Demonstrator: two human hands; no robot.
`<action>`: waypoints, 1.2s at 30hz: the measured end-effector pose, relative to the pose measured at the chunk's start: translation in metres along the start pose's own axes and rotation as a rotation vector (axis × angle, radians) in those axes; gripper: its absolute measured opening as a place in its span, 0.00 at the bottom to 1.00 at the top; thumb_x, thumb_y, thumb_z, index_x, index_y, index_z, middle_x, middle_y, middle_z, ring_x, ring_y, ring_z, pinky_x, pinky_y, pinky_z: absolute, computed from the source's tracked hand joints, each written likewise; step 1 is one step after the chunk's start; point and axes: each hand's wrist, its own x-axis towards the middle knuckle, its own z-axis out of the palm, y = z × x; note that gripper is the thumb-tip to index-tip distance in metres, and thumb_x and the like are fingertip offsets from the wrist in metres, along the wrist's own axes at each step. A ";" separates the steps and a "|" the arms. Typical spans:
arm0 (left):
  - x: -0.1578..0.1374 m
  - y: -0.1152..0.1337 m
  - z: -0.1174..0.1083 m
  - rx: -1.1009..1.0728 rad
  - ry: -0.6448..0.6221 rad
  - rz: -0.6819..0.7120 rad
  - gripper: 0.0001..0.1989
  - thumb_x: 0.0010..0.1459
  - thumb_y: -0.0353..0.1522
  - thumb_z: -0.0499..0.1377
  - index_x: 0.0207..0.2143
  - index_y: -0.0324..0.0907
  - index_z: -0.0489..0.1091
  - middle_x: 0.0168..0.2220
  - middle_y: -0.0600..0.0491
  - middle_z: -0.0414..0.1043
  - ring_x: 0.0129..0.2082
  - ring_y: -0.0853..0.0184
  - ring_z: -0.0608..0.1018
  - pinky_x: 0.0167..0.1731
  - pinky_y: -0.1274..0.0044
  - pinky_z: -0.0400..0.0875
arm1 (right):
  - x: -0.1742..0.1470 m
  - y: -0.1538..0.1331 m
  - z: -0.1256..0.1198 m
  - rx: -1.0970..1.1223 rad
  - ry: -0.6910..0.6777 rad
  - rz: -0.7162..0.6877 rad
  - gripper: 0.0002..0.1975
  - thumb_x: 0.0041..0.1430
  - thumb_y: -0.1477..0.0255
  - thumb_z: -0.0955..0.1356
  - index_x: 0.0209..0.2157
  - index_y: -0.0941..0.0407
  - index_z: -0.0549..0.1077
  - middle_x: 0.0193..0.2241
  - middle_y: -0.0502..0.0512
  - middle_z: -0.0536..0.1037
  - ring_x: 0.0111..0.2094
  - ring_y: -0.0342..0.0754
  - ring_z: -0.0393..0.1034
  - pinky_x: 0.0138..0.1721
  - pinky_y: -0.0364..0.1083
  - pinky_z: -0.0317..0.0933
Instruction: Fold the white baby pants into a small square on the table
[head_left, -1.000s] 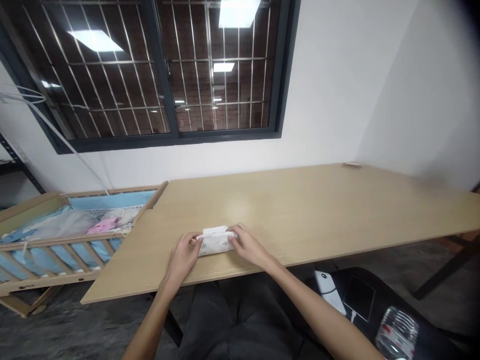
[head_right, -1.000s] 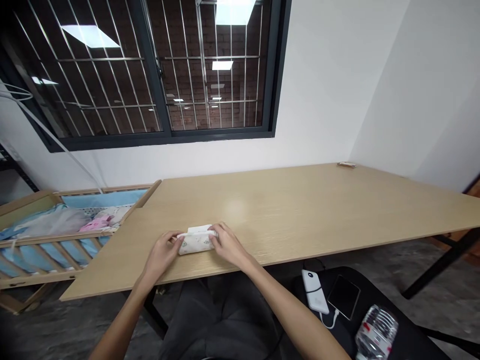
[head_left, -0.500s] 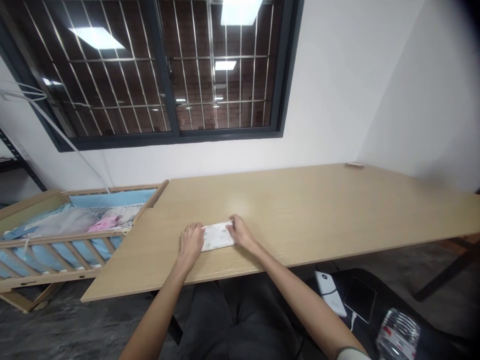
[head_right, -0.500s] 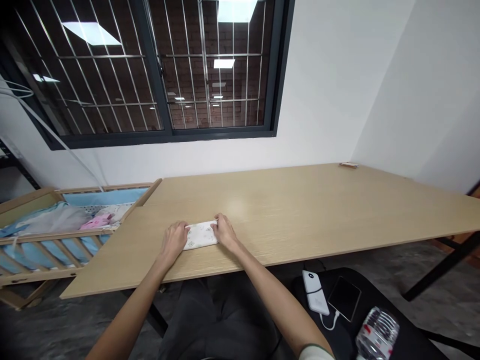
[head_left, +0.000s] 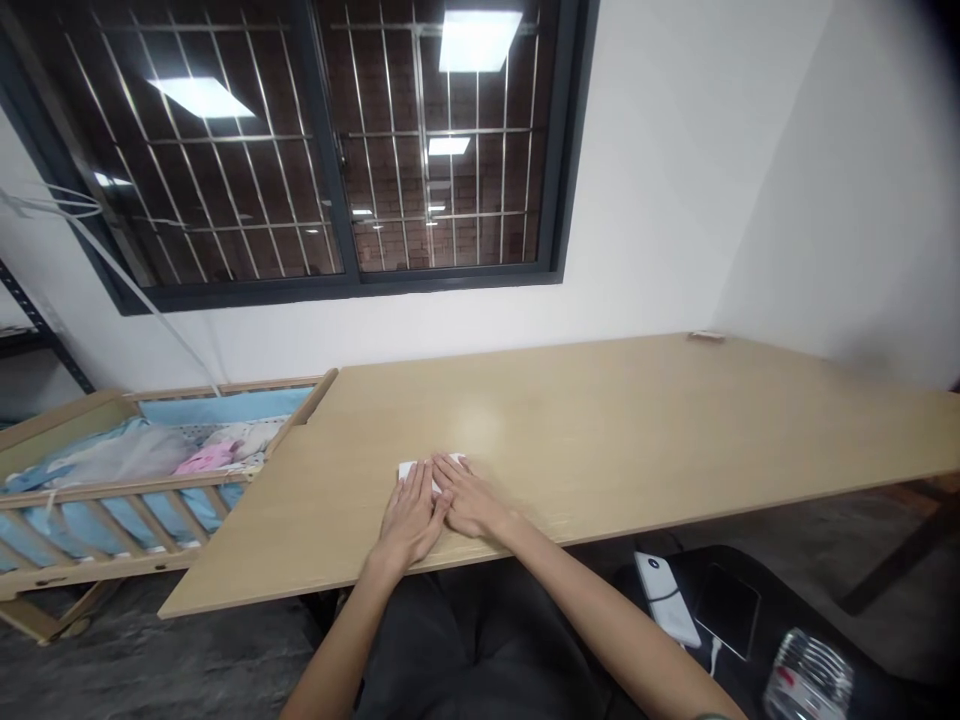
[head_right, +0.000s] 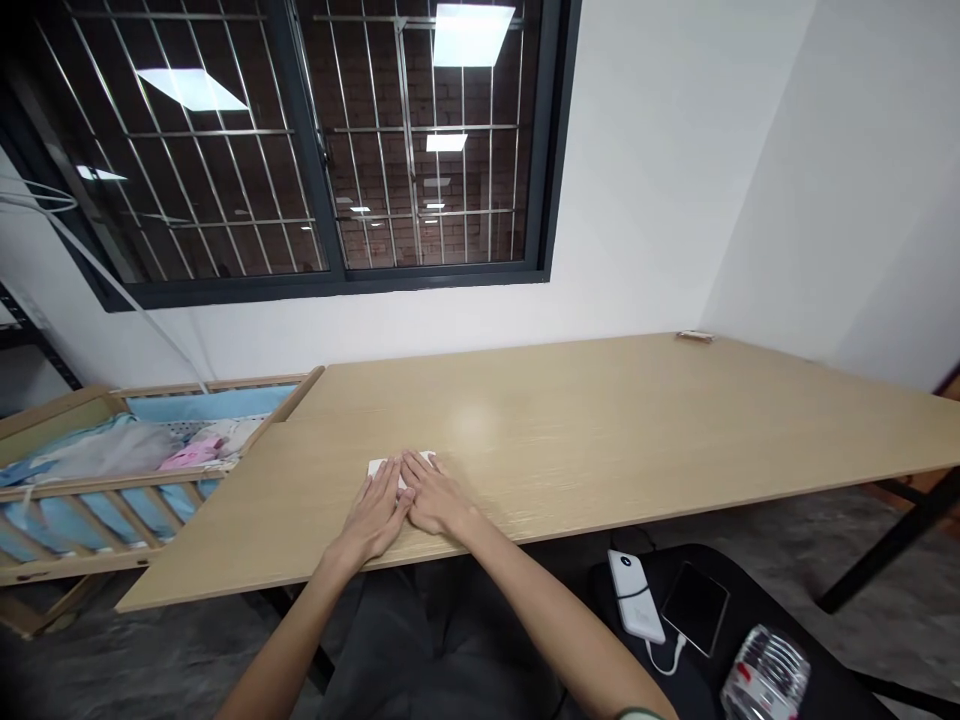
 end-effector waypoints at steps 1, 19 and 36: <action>-0.003 -0.005 0.000 0.014 -0.002 -0.010 0.39 0.70 0.51 0.35 0.72 0.33 0.45 0.73 0.40 0.43 0.73 0.55 0.47 0.69 0.57 0.47 | -0.002 0.002 -0.003 0.012 0.008 0.013 0.31 0.72 0.64 0.55 0.71 0.61 0.54 0.71 0.66 0.53 0.72 0.56 0.43 0.71 0.60 0.38; -0.018 -0.034 -0.023 0.088 0.119 0.142 0.33 0.67 0.49 0.50 0.65 0.37 0.60 0.66 0.37 0.62 0.67 0.52 0.64 0.64 0.60 0.60 | -0.026 0.005 -0.032 0.151 -0.011 0.078 0.36 0.68 0.54 0.62 0.70 0.57 0.56 0.70 0.66 0.55 0.71 0.59 0.46 0.68 0.60 0.42; -0.005 -0.023 -0.049 -0.329 0.312 -0.085 0.12 0.63 0.35 0.53 0.47 0.44 0.70 0.44 0.47 0.79 0.45 0.57 0.80 0.47 0.66 0.74 | 0.016 0.025 -0.048 0.694 0.234 0.182 0.23 0.63 0.67 0.66 0.58 0.56 0.63 0.48 0.60 0.77 0.47 0.53 0.73 0.49 0.51 0.66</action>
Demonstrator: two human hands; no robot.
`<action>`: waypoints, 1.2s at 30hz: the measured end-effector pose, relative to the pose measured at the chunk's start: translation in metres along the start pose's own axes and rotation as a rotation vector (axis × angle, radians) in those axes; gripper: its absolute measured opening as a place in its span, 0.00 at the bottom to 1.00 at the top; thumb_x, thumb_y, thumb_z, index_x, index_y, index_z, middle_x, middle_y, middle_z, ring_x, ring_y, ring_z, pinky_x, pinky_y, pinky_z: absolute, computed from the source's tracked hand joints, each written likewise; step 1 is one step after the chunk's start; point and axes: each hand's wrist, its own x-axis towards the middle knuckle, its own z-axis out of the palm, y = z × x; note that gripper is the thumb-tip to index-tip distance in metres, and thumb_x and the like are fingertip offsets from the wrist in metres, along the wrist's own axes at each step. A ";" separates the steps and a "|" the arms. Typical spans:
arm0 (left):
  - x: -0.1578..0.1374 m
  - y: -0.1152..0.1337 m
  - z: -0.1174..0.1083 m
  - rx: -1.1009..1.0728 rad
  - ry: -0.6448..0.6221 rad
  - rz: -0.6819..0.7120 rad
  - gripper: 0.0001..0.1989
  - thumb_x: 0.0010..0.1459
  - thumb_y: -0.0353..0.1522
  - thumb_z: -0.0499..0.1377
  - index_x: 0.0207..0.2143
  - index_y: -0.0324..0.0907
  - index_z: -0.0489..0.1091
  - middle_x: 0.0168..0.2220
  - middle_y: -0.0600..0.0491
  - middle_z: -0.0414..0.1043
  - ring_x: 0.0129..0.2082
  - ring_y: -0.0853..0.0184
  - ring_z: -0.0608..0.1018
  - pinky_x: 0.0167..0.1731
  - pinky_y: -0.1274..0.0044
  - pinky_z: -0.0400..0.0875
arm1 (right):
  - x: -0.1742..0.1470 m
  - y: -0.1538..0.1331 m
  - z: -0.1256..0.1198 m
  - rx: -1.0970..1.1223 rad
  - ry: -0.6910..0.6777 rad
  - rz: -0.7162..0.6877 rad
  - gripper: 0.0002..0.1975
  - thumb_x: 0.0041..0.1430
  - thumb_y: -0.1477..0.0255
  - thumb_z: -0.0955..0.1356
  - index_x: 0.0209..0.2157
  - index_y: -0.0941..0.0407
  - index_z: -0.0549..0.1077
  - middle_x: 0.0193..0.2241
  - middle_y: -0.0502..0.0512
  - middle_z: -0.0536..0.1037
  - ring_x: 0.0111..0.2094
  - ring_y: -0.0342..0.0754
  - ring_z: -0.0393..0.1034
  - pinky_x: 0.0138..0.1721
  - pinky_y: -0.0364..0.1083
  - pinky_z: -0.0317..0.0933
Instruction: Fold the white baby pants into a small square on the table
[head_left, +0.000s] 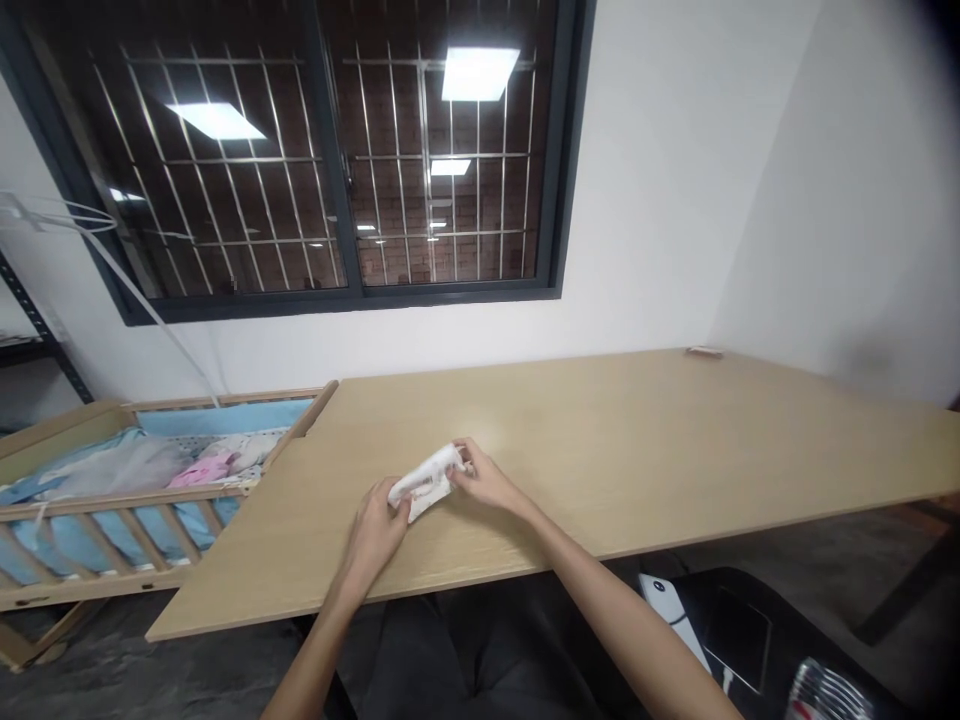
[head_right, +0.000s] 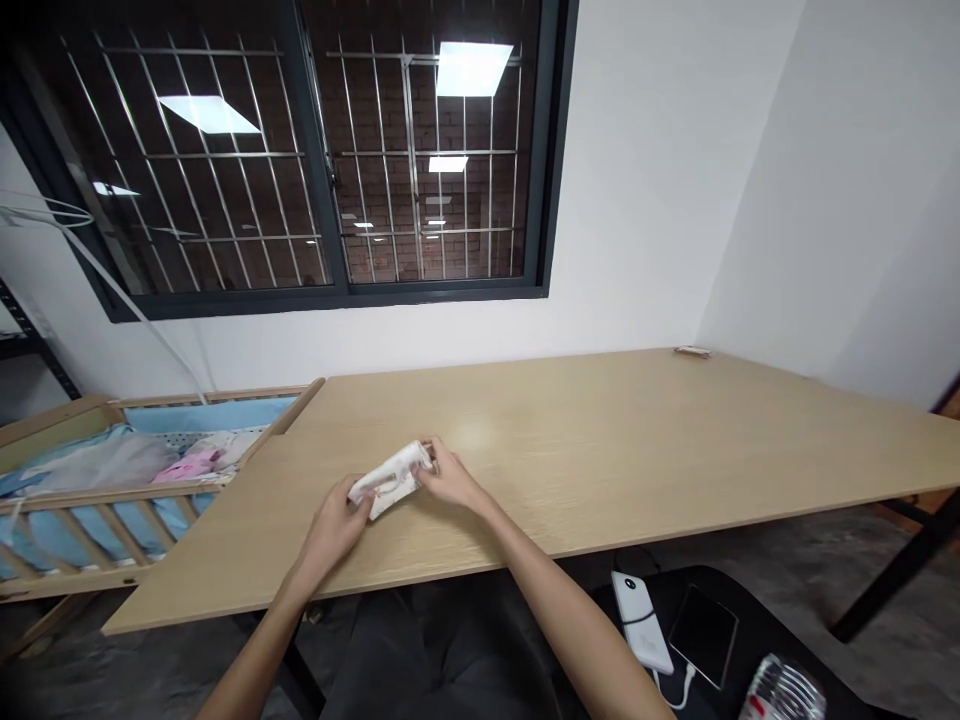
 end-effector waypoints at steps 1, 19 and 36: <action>-0.003 0.006 -0.003 -0.084 0.023 -0.046 0.13 0.63 0.37 0.54 0.48 0.44 0.69 0.44 0.47 0.79 0.43 0.58 0.81 0.44 0.67 0.75 | 0.005 -0.005 -0.001 0.092 0.024 0.003 0.23 0.64 0.65 0.67 0.58 0.56 0.61 0.48 0.60 0.76 0.46 0.52 0.73 0.47 0.49 0.67; -0.028 0.041 0.016 0.542 -0.225 -0.236 0.22 0.70 0.42 0.47 0.55 0.38 0.69 0.44 0.39 0.79 0.44 0.50 0.80 0.41 0.67 0.69 | 0.049 0.047 0.032 -0.132 -0.042 0.135 0.19 0.58 0.70 0.72 0.51 0.58 0.70 0.48 0.60 0.75 0.46 0.50 0.72 0.48 0.49 0.67; -0.083 0.045 0.061 0.574 0.040 0.236 0.26 0.68 0.42 0.52 0.57 0.32 0.73 0.57 0.34 0.73 0.61 0.44 0.70 0.61 0.55 0.62 | -0.015 -0.035 0.048 -0.239 -0.672 -0.157 0.27 0.73 0.57 0.59 0.69 0.49 0.61 0.70 0.51 0.56 0.71 0.48 0.47 0.70 0.48 0.37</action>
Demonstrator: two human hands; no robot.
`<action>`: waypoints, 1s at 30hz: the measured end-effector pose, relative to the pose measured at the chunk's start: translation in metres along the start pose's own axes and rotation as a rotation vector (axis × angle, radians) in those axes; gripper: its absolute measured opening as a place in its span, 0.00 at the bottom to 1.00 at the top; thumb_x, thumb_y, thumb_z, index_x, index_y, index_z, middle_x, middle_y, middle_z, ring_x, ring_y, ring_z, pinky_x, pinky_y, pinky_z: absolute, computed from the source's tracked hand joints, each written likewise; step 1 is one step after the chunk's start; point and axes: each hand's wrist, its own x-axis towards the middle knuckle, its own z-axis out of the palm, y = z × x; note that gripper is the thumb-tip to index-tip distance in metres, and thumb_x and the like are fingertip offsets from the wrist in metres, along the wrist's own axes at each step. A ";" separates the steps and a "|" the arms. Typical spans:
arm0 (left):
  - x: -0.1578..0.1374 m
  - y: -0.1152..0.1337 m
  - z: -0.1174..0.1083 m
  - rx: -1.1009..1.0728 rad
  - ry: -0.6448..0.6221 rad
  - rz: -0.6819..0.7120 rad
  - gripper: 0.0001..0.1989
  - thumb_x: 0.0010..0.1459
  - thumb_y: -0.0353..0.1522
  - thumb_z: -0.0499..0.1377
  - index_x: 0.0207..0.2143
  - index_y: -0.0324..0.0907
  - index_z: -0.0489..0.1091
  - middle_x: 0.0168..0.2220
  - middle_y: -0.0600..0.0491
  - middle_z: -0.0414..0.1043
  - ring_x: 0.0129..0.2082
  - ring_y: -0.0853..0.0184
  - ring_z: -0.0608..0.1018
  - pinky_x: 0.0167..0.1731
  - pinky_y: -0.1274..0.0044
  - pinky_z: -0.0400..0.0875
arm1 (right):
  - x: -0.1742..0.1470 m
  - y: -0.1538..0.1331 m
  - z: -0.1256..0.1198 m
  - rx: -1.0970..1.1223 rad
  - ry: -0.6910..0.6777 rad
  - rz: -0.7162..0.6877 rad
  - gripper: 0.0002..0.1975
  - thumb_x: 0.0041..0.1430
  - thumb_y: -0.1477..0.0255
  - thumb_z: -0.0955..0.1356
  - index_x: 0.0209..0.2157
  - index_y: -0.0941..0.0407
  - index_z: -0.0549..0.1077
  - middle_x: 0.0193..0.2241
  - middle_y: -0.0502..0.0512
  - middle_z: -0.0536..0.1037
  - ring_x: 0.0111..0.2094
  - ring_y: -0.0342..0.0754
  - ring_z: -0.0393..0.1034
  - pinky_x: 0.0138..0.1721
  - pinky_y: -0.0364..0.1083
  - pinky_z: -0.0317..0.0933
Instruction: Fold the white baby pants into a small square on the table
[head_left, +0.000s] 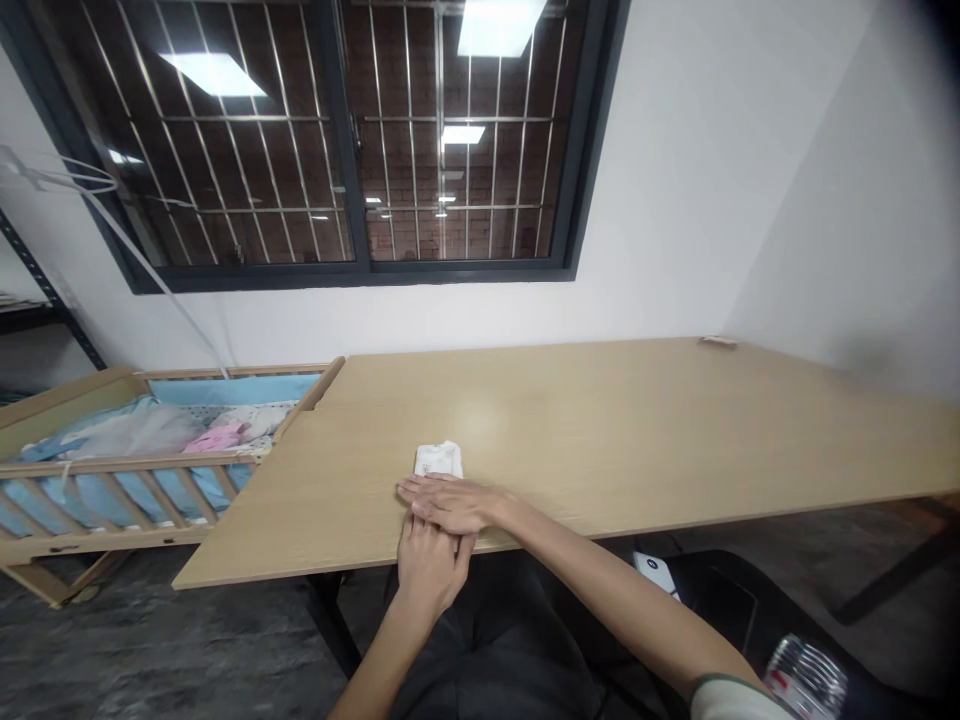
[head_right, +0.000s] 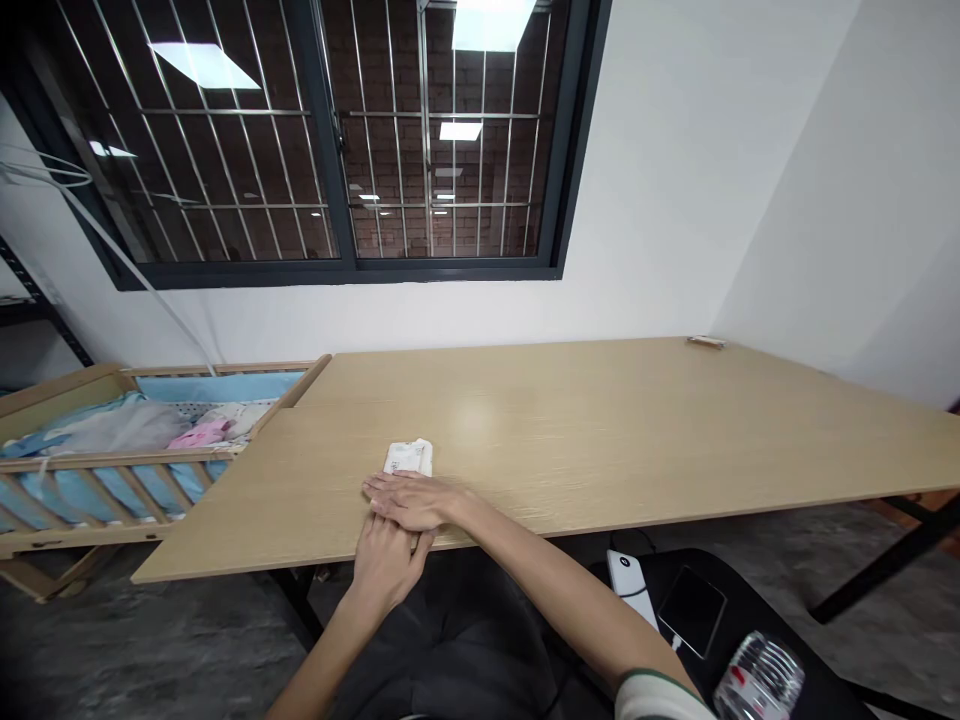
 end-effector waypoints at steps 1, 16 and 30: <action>0.000 -0.001 0.000 0.007 0.004 0.000 0.27 0.68 0.43 0.52 0.57 0.32 0.72 0.57 0.33 0.72 0.62 0.44 0.69 0.61 0.56 0.62 | 0.002 0.006 -0.002 0.002 0.006 0.011 0.27 0.73 0.57 0.59 0.69 0.49 0.61 0.70 0.50 0.56 0.71 0.48 0.47 0.71 0.48 0.36; 0.005 -0.008 -0.001 -0.064 -0.063 -0.036 0.30 0.70 0.44 0.47 0.67 0.37 0.59 0.67 0.38 0.60 0.68 0.50 0.62 0.63 0.61 0.60 | 0.025 0.092 -0.038 -0.255 0.085 0.161 0.35 0.73 0.53 0.50 0.73 0.57 0.49 0.73 0.56 0.46 0.73 0.50 0.36 0.71 0.51 0.30; 0.051 -0.063 -0.017 -0.106 -0.300 -0.344 0.17 0.69 0.41 0.50 0.40 0.39 0.71 0.43 0.43 0.77 0.47 0.54 0.76 0.46 0.69 0.65 | 0.014 0.057 -0.005 -0.091 0.663 0.434 0.09 0.64 0.70 0.67 0.43 0.59 0.73 0.41 0.58 0.75 0.42 0.49 0.67 0.46 0.47 0.59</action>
